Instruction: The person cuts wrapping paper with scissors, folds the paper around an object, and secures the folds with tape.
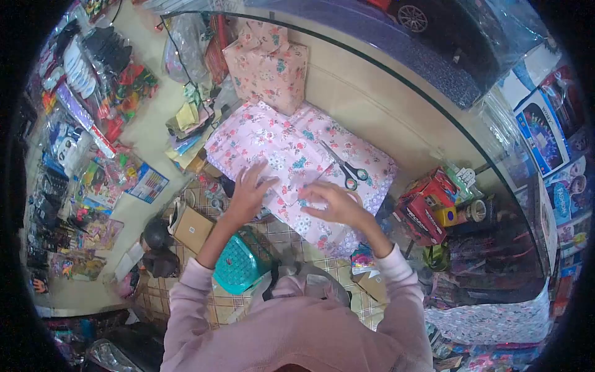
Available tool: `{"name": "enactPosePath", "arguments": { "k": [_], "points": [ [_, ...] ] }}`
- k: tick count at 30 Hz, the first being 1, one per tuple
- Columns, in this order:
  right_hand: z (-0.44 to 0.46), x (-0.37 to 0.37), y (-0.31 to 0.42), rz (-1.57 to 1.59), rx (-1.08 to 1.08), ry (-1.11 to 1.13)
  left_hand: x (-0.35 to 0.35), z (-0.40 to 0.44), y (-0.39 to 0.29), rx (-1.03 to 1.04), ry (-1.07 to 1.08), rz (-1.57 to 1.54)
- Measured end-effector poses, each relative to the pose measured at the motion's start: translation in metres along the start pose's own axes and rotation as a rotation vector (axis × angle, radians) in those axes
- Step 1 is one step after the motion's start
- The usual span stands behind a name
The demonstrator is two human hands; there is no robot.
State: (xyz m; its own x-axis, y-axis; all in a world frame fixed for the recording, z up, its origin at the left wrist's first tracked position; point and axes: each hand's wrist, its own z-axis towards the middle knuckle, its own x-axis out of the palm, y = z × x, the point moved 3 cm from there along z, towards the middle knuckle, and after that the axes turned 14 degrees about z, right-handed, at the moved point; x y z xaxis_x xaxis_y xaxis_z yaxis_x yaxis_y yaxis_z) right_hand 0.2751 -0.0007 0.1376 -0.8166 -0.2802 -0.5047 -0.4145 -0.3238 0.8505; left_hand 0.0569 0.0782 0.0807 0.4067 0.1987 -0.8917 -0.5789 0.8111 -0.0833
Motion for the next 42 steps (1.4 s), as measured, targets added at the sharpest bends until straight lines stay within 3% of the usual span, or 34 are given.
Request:
{"name": "enactPosePath", "arguments": {
  "k": [1,6,12,18,28,34,42],
  "points": [
    [0.007,-0.005,0.002,-0.087,-0.133,-0.011,-0.003,-0.006,-0.009,-0.034,-0.011,-0.065],
    [0.024,0.003,-0.028,-0.38,-0.327,0.124,0.015,-0.023,-0.054,-0.129,-0.066,-0.042],
    [0.023,0.011,-0.041,-0.37,-0.292,0.223,0.025,-0.025,-0.07,-0.26,-0.128,-0.072],
    [0.024,0.016,-0.053,-0.393,-0.388,0.225,0.03,-0.029,-0.077,-0.325,-0.183,0.006],
    [0.036,0.028,-0.05,-0.508,-0.462,0.291,0.025,-0.031,-0.077,-0.354,-0.249,0.128],
    [0.04,0.025,-0.049,-0.322,-0.347,0.299,0.033,-0.029,-0.076,-0.369,-0.213,0.104],
    [0.043,0.025,-0.064,-0.177,-0.359,0.297,0.036,-0.028,-0.067,-0.348,-0.2,0.004]
  ]
}}
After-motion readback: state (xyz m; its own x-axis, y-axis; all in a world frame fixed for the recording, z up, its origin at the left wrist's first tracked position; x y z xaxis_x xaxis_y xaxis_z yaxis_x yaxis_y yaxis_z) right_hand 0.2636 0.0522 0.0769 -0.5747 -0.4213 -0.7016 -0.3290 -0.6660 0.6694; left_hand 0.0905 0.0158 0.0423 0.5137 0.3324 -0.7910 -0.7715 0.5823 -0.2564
